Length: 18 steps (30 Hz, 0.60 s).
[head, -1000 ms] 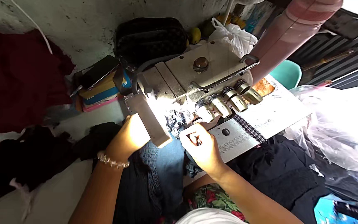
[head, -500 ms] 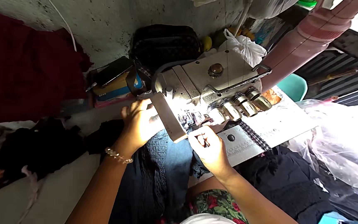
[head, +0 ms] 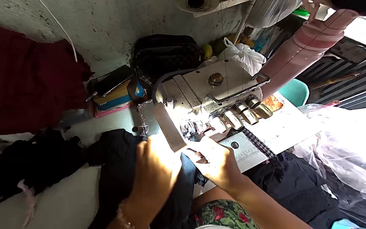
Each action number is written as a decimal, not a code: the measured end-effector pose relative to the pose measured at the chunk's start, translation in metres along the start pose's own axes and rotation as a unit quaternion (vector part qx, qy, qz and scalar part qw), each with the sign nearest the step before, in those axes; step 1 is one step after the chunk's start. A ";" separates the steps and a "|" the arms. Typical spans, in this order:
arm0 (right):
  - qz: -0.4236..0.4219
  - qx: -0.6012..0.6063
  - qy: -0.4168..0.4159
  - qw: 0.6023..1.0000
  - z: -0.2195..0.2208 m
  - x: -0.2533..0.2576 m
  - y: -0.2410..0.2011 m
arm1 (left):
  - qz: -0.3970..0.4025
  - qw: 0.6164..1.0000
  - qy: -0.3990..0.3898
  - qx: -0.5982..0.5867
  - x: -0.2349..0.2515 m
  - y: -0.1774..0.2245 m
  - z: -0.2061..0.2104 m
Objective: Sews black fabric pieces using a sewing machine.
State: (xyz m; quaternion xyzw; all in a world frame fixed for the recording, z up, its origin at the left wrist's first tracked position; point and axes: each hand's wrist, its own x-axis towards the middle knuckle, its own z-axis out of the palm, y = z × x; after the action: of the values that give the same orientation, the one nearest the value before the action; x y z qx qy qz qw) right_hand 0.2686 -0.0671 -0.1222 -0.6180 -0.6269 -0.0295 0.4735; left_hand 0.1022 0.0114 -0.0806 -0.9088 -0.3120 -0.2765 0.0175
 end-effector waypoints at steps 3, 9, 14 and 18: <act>-0.042 0.000 -0.029 0.999 0.003 0.005 0.005 | -0.024 0.995 0.007 -0.093 -0.015 0.010 0.015; -0.144 -0.018 -0.090 0.985 -0.009 0.010 0.022 | -0.068 0.988 0.019 -0.134 -0.021 0.018 0.023; -0.131 -0.053 -0.087 0.986 -0.012 0.012 0.031 | -0.087 0.990 0.012 -0.112 -0.021 0.028 0.023; 0.030 0.032 -0.040 0.998 -0.011 -0.002 0.023 | -0.094 0.981 0.054 -0.162 -0.056 0.024 0.017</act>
State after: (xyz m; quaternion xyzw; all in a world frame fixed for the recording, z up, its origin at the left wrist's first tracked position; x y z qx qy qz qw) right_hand 0.2926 -0.0699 -0.1306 -0.6218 -0.6274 0.0293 0.4678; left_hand 0.0874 -0.0355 -0.1204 -0.8501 -0.3458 -0.3721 -0.1392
